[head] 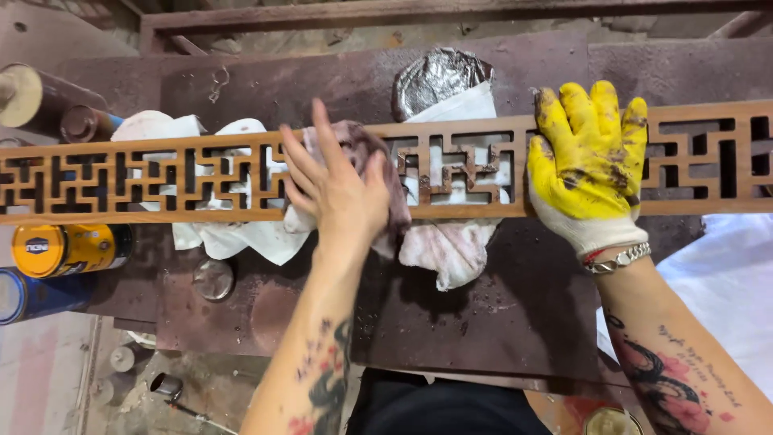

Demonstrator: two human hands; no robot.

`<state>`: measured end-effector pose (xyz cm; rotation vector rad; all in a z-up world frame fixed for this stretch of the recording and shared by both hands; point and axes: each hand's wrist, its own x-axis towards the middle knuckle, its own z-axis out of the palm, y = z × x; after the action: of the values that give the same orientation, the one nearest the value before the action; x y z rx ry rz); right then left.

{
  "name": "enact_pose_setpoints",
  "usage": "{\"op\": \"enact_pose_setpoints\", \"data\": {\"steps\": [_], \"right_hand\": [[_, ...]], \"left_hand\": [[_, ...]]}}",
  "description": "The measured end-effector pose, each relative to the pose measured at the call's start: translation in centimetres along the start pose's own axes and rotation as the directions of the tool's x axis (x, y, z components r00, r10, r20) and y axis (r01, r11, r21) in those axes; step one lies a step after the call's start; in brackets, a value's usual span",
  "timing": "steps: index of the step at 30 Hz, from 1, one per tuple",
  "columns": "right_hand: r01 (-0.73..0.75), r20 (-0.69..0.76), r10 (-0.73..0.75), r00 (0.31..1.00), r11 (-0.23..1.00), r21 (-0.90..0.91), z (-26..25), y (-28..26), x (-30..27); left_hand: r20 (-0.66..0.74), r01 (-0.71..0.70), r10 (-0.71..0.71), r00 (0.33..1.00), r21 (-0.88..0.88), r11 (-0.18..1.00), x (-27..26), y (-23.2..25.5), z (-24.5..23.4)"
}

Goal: Applying stain or protective oil to a decorative wooden lattice piece using a cloth rag.

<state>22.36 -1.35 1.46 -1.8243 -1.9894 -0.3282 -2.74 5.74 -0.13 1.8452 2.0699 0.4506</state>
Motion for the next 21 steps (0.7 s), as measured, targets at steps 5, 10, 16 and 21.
{"op": "enact_pose_setpoints", "data": {"steps": [5,10,16,21], "right_hand": [[0.055,-0.015,-0.055,0.998,0.998,-0.001,-0.3,-0.2,0.2],[0.036,-0.050,-0.037,0.998,0.999,-0.008,-0.2,-0.3,0.0],[0.060,-0.030,-0.060,0.998,0.998,-0.006,-0.3,-0.2,0.2],[0.040,-0.022,-0.041,0.999,0.999,-0.029,-0.4,-0.2,0.4]], "left_hand": [[-0.006,0.030,-0.030,1.000,0.025,0.999,0.6,0.2,-0.5],[-0.009,-0.043,0.043,0.999,0.008,0.999,-1.8,-0.6,-0.6],[0.009,0.031,-0.032,0.999,0.060,0.998,0.4,0.8,-0.6],[-0.003,-0.030,0.030,1.000,0.001,1.000,-2.0,-0.9,0.0]]}}
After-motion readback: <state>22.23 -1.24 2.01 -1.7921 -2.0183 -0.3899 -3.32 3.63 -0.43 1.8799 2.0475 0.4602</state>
